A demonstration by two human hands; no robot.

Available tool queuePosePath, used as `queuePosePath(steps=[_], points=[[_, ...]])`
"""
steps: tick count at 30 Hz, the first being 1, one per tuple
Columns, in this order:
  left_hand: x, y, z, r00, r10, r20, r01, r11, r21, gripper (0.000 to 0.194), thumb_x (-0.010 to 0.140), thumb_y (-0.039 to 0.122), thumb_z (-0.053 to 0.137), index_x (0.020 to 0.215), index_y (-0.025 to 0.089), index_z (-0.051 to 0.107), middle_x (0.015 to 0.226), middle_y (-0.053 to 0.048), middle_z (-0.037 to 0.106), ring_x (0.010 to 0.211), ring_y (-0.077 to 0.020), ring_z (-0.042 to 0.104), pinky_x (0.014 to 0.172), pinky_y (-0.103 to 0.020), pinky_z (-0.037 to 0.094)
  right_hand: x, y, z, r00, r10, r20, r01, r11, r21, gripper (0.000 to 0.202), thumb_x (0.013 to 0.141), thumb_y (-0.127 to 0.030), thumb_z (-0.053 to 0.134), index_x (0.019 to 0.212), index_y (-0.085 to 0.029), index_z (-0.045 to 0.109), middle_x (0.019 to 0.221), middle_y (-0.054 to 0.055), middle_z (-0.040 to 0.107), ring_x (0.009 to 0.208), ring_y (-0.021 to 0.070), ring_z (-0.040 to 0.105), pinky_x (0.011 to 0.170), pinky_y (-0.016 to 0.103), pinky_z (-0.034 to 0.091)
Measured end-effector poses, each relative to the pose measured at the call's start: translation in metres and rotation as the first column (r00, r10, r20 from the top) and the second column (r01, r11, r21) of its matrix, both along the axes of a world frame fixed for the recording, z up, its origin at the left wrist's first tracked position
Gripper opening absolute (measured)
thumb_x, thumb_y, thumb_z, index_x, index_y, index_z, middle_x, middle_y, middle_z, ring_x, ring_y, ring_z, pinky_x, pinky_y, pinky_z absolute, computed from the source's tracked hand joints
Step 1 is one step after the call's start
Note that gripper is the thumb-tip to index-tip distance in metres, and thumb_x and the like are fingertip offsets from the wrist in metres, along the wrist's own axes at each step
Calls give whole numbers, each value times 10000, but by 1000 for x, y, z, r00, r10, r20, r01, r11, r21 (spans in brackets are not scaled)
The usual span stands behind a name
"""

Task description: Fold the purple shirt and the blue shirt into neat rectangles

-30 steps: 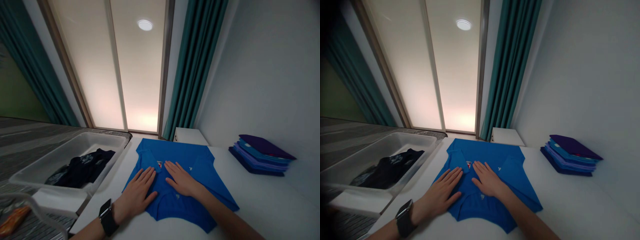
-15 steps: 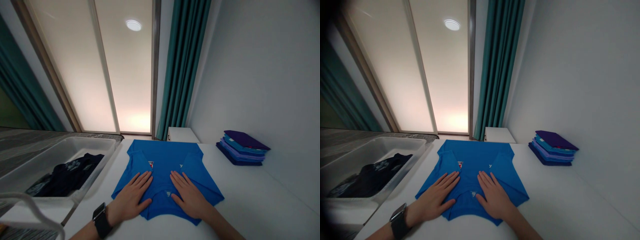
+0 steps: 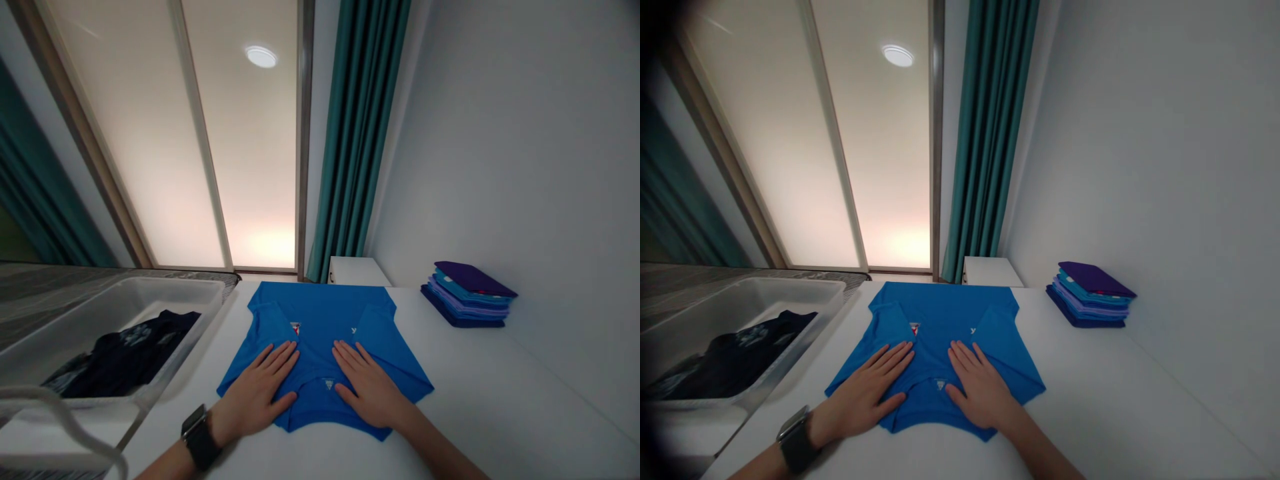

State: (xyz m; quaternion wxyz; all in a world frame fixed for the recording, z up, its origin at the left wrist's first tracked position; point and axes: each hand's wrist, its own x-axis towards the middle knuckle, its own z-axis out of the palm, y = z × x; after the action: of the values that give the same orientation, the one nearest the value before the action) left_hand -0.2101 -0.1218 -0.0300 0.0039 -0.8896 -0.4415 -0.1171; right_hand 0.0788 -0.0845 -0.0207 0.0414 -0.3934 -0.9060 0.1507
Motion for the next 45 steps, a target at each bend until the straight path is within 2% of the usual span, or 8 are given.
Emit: queuePosePath(steps=[5, 17, 26, 33, 37, 41, 45], points=[[1, -3, -2, 999, 20, -25, -20, 1000, -11, 674, 967, 504, 425, 1536, 268, 151, 1566, -76, 256, 1418, -291, 311, 1148, -517, 289, 1, -3, 1, 1000, 1, -9, -1, 1000, 6, 666, 988, -571, 232, 1540, -207, 150, 1601, 35, 118, 1471, 217, 107, 1211, 449, 44], [5, -17, -3, 1000, 28, 3, -28, 998, 57, 693, 961, 505, 443, 1536, 283, 127, 1558, -58, 287, 1392, -272, 367, 1143, -468, 310, 4, -15, 7, 1000, -17, 12, 17, 999, -36, 681, 981, -590, 224, 1541, -212, 138, 1603, 22, 93, 1473, 217, 93, 1213, 447, 31], [7, -25, -5, 999, 31, -21, -30, 996, 80, 688, 967, 521, 411, 1539, 287, 108, 1567, -41, 275, 1394, -260, 363, 1148, -444, 302, 9, -21, 2, 1000, -1, -19, 0, 999, -35, 677, 982, -598, 224, 1541, -228, 136, 1605, 16, 83, 1474, 217, 86, 1211, 452, 22], [6, -24, -8, 999, 37, -27, -36, 999, 39, 690, 972, 522, 400, 1538, 291, 81, 1570, -36, 259, 1408, -259, 340, 1153, -454, 298, 8, -21, 6, 999, -21, -34, 19, 999, -44, 671, 980, -595, 241, 1538, -231, 165, 1603, 9, 114, 1470, 218, 117, 1215, 437, 29], [7, -23, -2, 998, 57, -11, -57, 998, 31, 667, 979, 511, 391, 1539, 289, 105, 1569, -29, 263, 1412, -252, 334, 1157, -455, 298, 11, -21, 4, 997, -40, -69, 39, 999, -17, 647, 986, -577, 244, 1535, -240, 192, 1602, 6, 133, 1467, 220, 137, 1215, 434, 45], [15, -18, 4, 996, 83, -26, -82, 996, 36, 634, 989, 508, 361, 1538, 274, 145, 1569, -40, 260, 1423, -250, 311, 1162, -469, 287, 12, -22, 1, 998, -56, -36, 55, 998, -16, 667, 981, -591, 235, 1538, -229, 173, 1603, 21, 116, 1472, 225, 102, 1210, 451, 35], [25, -14, -3, 998, 57, -36, -55, 998, 39, 623, 984, 521, 360, 1529, 262, 205, 1563, -60, 281, 1418, -262, 320, 1151, -479, 299, 9, -26, -1, 998, -65, 0, 65, 998, -21, 705, 971, -616, 229, 1541, -210, 152, 1604, 32, 85, 1474, 227, 81, 1206, 450, 19]])
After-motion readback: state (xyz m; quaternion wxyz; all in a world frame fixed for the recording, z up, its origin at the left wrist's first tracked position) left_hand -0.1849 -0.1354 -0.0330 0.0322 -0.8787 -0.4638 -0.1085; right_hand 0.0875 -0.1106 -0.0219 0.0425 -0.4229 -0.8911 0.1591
